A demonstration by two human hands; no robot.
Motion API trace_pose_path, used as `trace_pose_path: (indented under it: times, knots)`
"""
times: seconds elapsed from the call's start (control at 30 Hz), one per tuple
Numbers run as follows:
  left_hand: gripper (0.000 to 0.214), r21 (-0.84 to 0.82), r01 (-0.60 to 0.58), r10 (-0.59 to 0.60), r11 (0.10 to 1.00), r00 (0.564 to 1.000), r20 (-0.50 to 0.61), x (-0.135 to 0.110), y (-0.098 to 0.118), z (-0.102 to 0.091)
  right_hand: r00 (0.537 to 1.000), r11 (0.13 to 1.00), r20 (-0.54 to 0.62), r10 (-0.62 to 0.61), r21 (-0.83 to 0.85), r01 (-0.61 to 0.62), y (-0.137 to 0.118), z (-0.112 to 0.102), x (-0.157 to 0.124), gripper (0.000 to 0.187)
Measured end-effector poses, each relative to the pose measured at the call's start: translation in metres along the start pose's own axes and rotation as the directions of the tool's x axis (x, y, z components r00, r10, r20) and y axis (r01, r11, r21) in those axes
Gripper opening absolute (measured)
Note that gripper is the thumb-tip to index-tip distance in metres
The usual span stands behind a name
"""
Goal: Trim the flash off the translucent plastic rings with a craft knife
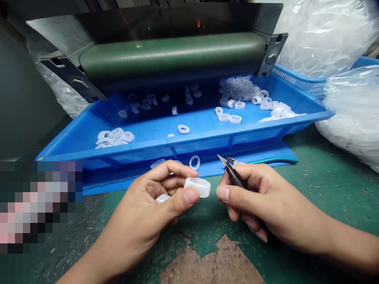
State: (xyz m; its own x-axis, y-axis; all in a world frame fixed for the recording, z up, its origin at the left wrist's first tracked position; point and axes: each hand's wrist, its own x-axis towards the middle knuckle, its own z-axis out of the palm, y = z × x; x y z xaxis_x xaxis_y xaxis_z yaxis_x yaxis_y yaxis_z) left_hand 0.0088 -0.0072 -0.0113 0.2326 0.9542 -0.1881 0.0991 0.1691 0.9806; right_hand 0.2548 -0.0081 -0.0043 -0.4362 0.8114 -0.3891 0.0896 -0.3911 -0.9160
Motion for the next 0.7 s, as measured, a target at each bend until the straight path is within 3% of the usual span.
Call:
trace_pose_path:
  times: [0.23, 0.37, 0.53, 0.7]
  knots:
    - [0.042, -0.114, 0.039, -0.036, 0.993, 0.999, 0.031, -0.0036, -0.0096, -0.0024, 1.000, 0.997, 0.015, -0.009, 0.073, 0.008, -0.0034, 0.0000, -0.0015, 0.036]
    - [0.042, 0.021, 0.032, -0.031, 0.999, 0.999, -0.029, -0.0040, -0.0058, 0.0005, 1.000, 0.996, 0.004, 0.005, 0.085, -0.005, -0.0039, 0.0004, -0.0022, 0.037]
    - [0.041, 0.229, -0.063, 0.092, 0.971, 0.988, -0.122, -0.0051, -0.0057, 0.0037, 0.999, 0.992, 0.034, 0.010, 0.125, -0.014, 0.0009, -0.0010, -0.0028, 0.036]
    - [0.033, 0.314, -0.137, 0.175, 0.939, 0.980, -0.095, -0.0073, -0.0078, 0.0056, 0.997, 0.985, 0.071, 0.011, 0.171, -0.023, 0.0046, -0.0024, -0.0007, 0.035]
